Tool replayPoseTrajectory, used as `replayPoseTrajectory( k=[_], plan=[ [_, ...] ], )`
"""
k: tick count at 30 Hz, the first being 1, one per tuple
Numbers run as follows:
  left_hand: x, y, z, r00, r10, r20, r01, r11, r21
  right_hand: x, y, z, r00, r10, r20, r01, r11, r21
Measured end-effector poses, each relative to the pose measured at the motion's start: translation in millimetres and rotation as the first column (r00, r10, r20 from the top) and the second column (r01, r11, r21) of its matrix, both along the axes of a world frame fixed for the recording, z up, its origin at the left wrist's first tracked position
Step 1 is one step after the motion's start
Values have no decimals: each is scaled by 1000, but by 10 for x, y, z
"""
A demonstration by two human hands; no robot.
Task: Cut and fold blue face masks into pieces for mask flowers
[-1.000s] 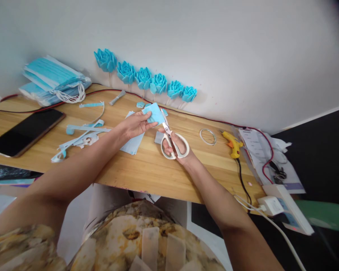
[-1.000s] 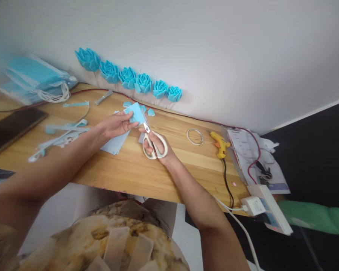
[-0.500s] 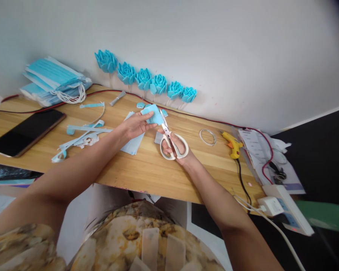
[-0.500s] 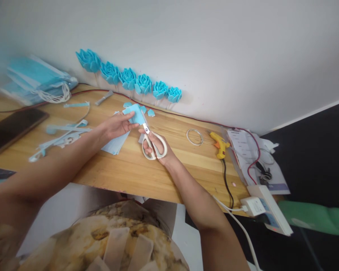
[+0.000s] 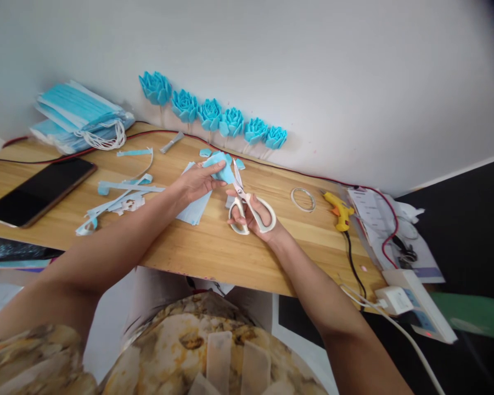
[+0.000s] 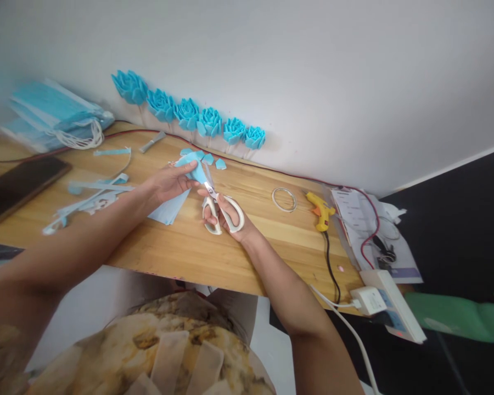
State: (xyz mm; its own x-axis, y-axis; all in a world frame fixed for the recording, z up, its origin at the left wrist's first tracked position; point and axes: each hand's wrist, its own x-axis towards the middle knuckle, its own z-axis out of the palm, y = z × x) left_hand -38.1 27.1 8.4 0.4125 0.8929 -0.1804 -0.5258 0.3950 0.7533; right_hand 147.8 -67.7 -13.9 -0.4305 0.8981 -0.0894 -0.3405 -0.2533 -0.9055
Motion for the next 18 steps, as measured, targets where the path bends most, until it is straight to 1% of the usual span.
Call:
replayPoseTrajectory(
  k=[4,7,9,13,18],
  plan=[
    [-1,-2,36,999,53,5,-52,998,-27,-2,0,6,999,29,-19,-30,999,-19],
    [-9,4,79,995,99,-1,-99,993,-65,-6,-7,14,999,37,-7,-38,999,-19],
    [-12,3,104,994,107,-2,-107,991,-79,-6,-9,17,999,38,9,-38,999,-15],
    [-9,-14,121,996,85,-8,-85,993,-85,-2,-10,24,999,29,30,-29,999,-14],
    [-6,-18,88,999,43,4,-43,998,-53,-3,-7,29,999,44,13,-44,999,3]
  ],
)
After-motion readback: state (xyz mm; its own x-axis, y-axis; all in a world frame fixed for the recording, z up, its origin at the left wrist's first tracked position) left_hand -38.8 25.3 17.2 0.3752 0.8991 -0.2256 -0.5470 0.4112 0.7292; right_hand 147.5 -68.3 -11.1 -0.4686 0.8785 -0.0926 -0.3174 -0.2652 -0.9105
